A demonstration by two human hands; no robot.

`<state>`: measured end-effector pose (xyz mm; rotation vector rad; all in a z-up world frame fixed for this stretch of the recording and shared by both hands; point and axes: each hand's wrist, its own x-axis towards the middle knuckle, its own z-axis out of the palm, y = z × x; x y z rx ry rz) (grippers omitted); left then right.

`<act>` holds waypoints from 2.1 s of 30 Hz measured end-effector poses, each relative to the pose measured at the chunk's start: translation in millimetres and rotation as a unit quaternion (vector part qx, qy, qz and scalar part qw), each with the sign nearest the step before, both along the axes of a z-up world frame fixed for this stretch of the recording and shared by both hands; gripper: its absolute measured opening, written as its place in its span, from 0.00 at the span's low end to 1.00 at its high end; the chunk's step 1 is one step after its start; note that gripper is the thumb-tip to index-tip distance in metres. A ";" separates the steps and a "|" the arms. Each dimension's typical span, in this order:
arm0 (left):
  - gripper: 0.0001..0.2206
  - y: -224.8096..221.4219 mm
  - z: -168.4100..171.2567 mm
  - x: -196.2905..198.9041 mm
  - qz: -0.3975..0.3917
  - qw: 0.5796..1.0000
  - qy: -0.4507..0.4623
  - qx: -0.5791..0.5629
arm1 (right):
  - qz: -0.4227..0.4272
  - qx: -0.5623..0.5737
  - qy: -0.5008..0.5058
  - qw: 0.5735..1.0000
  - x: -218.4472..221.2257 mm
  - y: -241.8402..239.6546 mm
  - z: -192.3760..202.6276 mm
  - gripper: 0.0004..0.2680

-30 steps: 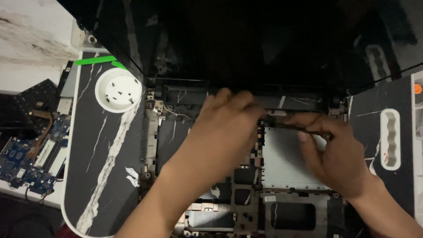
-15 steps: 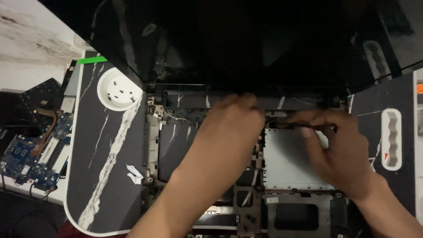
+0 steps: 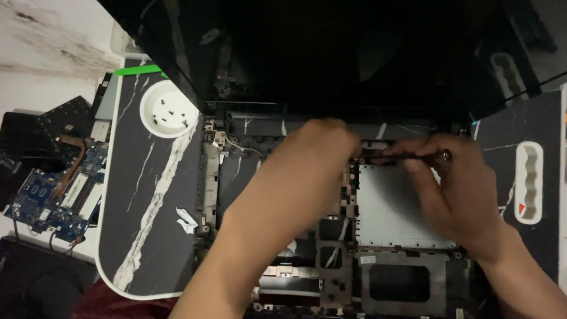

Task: Routing and connecting internal cables inside a laptop chassis

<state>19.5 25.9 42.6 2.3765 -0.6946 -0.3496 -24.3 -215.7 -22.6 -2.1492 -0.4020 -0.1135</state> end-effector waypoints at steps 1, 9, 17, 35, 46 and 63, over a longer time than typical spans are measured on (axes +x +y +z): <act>0.07 1.3 0.8 -1.7 -0.001 1.000 -0.001 0.000 | -0.001 0.000 -0.001 1.000 0.4 0.8 3.0 0.06; 0.02 26.3 -7.2 -30.2 0.040 0.986 -0.108 0.119 | 0.007 -0.045 -0.010 0.999 2.7 3.7 15.1 0.08; 0.13 15.9 -31.4 -41.6 0.115 0.973 -0.126 0.156 | 0.018 -0.015 -0.029 0.999 2.2 7.9 16.1 0.07; 0.06 -7.9 -37.5 -7.2 0.109 0.987 -0.121 -0.015 | -0.022 0.012 0.007 1.000 -0.3 1.1 -0.7 0.08; 0.06 -22.9 -45.8 -0.8 0.149 0.981 -0.121 0.009 | 0.015 0.034 -0.014 0.999 2.4 6.7 6.4 0.06; 0.08 -27.7 -52.9 4.8 0.200 0.973 -0.107 0.050 | -0.014 0.049 0.035 0.998 -1.4 6.5 7.0 0.05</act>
